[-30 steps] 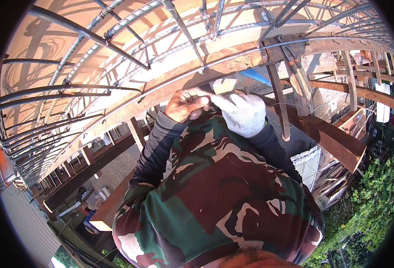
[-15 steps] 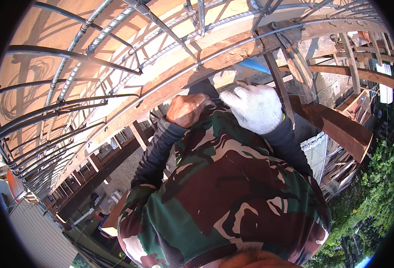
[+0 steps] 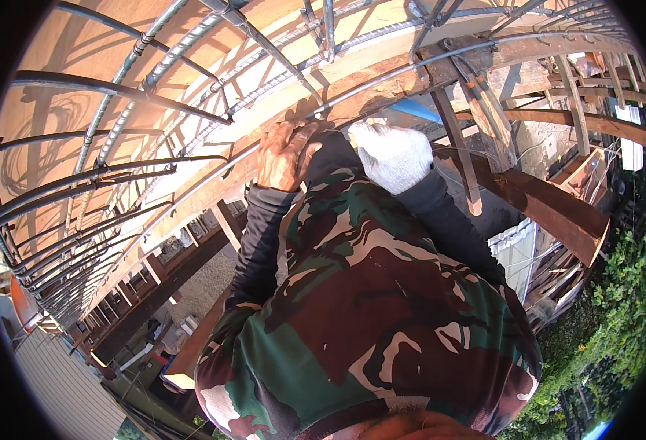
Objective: The person secures a rebar structure to a wooden frame using wire and pliers. They wrap wire around the rebar and wooden supports, then twist and cut the wire with pliers to hold the rebar in place.
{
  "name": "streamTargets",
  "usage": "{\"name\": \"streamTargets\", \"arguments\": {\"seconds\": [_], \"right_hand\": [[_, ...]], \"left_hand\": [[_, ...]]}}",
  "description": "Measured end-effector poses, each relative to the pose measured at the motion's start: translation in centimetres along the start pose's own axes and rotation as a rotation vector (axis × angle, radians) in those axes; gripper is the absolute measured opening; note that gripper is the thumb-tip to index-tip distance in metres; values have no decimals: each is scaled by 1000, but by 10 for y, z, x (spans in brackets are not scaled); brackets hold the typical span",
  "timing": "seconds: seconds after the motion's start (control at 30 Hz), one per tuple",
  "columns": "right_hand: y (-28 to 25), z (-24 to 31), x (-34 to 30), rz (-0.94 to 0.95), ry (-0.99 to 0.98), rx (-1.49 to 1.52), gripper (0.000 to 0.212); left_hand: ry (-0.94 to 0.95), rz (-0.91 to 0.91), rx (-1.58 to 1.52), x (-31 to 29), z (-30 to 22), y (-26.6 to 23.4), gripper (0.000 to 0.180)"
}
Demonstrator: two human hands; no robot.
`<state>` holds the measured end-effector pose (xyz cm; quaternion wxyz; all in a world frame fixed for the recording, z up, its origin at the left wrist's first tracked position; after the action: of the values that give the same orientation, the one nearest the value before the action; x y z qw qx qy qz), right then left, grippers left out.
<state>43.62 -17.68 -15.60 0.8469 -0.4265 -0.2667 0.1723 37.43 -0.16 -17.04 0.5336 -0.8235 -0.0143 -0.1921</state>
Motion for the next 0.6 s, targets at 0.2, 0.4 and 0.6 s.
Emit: {"name": "streamTargets", "arguments": {"seconds": [0.2, 0.4, 0.6], "right_hand": [[33, -17, 9, -69, 128, -52, 13], [56, -36, 9, 67, 355, 308, 12], [62, -40, 5, 35, 353, 451, 13]], "left_hand": [[-135, -140, 96, 8, 18, -16, 20], [-316, -107, 76, -8, 44, 7, 25], [-451, -218, 63, -6, 52, 26, 37]]}}
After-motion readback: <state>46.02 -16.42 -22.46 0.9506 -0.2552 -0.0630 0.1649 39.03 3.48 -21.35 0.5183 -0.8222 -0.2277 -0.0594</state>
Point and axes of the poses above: each hand's wrist, its own x-axis towards the middle knuckle, its own y-axis out of the palm, z = x × y, the point moved 7 cm from there along x, towards the middle knuckle, and after that the axes turned 11 degrees about y, right-handed, at the moved point
